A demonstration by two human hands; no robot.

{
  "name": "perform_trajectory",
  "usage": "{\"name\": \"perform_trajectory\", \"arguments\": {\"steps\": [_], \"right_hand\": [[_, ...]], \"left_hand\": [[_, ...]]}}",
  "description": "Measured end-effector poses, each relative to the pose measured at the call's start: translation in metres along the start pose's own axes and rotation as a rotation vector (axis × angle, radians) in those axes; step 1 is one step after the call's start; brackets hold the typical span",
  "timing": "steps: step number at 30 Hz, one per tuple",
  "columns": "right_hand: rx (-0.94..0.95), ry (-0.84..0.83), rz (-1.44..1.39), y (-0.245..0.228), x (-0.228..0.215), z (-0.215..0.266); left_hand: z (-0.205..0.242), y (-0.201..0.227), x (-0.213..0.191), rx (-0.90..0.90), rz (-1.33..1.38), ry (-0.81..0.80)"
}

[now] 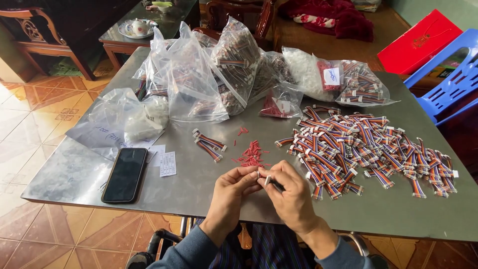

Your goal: The person picks up and organizes small electronic connector assemblies, then groups them and places them into a clear plastic bag.

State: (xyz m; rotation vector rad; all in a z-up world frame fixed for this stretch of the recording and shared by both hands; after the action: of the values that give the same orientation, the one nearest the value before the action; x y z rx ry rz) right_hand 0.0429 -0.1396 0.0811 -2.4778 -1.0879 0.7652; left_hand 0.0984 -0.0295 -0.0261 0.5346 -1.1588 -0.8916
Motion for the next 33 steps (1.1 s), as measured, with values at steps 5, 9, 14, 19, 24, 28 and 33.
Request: {"name": "perform_trajectory", "arguments": {"steps": [5, 9, 14, 19, 24, 28, 33], "right_hand": [[0.062, -0.116, -0.096, 0.008, 0.01, 0.005], [0.247, -0.271, -0.021, 0.021, 0.011, 0.003], [0.214, -0.393, 0.274, 0.051, 0.021, 0.021], [0.212, -0.463, 0.323, 0.059, 0.03, 0.031], [0.161, -0.477, 0.357, 0.061, 0.041, 0.033], [0.17, -0.444, 0.335, 0.046, 0.032, 0.013], [0.041, -0.435, 0.378, 0.047, 0.015, 0.005]], "left_hand": [[-0.005, -0.004, -0.003, -0.054, 0.042, -0.009], [-0.007, 0.001, -0.007, 0.006, 0.033, 0.064], [-0.003, 0.002, 0.0, 0.052, -0.026, -0.007], [0.003, 0.007, 0.007, 0.163, -0.136, -0.071], [-0.005, 0.004, 0.002, 0.246, -0.201, -0.032], [-0.006, 0.012, 0.0, 0.234, -0.146, 0.021], [-0.009, 0.028, 0.004, 0.325, -0.322, -0.07]]}}
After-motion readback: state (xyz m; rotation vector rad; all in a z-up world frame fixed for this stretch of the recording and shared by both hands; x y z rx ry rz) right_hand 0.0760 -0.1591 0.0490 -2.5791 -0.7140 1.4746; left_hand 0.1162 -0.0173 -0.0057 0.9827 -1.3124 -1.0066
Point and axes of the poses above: each hand's wrist, its own z-axis away from the middle knuckle, its own x-axis out of the palm, y = z × x, the point moved 10 cm from there along -z, towards the middle knuckle, and after that the axes turned 15 degrees about y, right-handed, at the moved point
